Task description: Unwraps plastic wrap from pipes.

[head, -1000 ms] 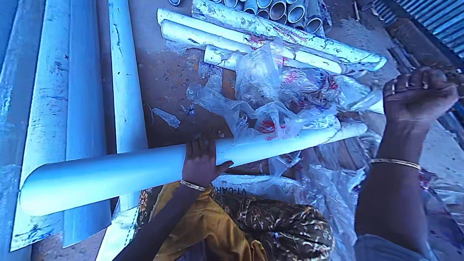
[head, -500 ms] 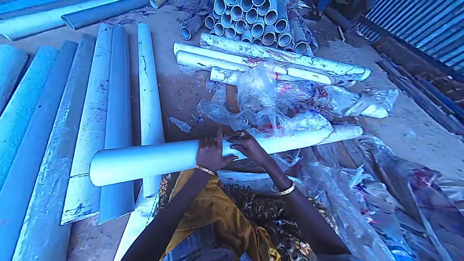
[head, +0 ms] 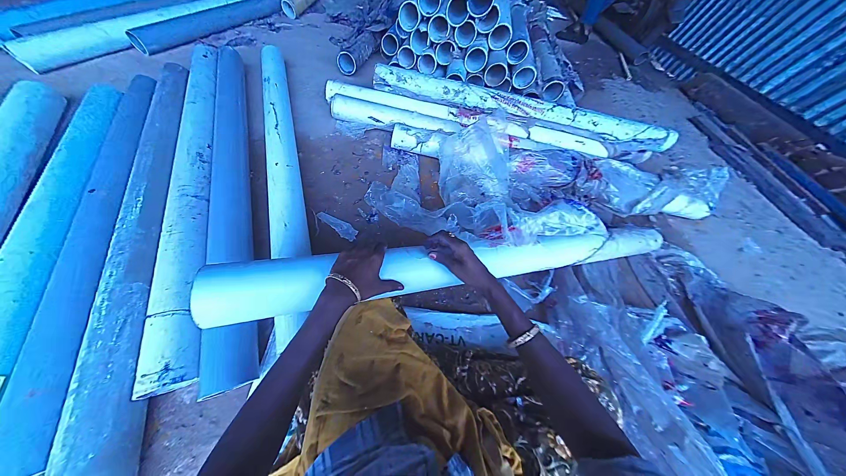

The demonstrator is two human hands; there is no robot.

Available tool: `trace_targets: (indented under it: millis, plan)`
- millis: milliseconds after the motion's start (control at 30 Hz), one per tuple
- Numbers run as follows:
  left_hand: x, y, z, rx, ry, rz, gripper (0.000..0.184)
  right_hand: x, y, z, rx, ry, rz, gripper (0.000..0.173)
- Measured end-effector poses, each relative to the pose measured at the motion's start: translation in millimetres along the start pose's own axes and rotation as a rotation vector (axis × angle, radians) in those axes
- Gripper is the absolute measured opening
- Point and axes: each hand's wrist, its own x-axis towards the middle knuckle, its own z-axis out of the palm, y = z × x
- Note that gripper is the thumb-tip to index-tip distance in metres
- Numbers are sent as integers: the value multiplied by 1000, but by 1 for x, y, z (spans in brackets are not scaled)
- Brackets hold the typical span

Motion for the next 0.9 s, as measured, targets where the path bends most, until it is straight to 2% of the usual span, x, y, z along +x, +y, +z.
trace_targets:
  millis: [67,133,300,433,500,567,733,900]
  plan:
    - [0,-1,0,-31,-4,20,88,0,4,-1,-8,-3,-72,22]
    - [-1,-3,-6,-90,-11,55,82,1,1,2,-51,42,-78,13]
    - [18,-9,-26,-121,-71,239,51,-1,-11,10,-100,80,89,20]
    - [46,-2,-41,65,-169,394,42,-1,-9,18,-33,192,176,21]
    - [58,-13,-38,1,-151,491,38,2,-9,20,-20,233,200,23]
    - [65,-21,-31,-210,-126,589,34,6,-9,21,-12,254,221,22]
    - [82,-21,-11,-417,-67,590,27,5,-11,25,-1,308,274,20]
    - [79,-3,-12,-225,-3,524,28,-3,-9,32,34,419,268,16]
